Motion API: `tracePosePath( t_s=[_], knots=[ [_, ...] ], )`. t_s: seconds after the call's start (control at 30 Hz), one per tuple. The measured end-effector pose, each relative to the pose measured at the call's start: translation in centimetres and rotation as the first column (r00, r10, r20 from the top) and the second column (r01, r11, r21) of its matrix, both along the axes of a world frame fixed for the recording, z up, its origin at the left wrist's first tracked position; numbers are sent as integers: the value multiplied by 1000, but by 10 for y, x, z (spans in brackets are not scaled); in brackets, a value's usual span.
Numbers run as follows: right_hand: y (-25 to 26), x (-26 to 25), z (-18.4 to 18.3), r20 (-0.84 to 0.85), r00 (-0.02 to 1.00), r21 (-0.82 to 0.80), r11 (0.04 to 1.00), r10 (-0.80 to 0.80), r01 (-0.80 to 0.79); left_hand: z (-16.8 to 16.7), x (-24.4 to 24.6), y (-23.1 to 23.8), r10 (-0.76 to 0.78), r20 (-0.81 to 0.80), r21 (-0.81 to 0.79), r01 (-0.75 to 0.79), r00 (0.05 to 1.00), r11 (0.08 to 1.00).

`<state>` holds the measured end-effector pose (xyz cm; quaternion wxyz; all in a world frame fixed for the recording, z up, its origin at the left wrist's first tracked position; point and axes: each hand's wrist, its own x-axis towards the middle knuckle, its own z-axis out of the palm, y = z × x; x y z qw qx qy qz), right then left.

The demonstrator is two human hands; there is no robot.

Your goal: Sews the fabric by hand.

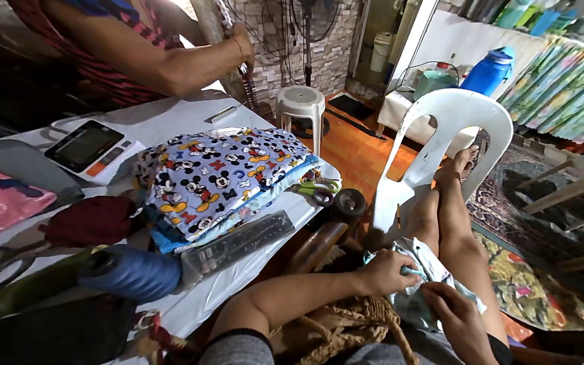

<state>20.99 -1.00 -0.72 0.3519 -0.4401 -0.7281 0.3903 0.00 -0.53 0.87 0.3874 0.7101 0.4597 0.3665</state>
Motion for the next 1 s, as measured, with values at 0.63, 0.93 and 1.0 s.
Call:
tracePosePath(
  t_s=[0.63, 0.93, 1.0],
  knots=[
    [0, -1, 1, -2, 1000, -9, 1000, -10, 10, 1, -1, 0, -9, 3, -16, 9, 1000, 1000],
    [-1, 0, 0, 9, 1000, -8, 1000, -4, 4, 1, 0, 0, -10, -4, -23, 10, 1000, 1000],
    [-1, -1, -1, -4, 1000, -10, 1000, -8, 8, 1, 0, -1, -9, -7, -25, 9, 1000, 1000]
  ],
)
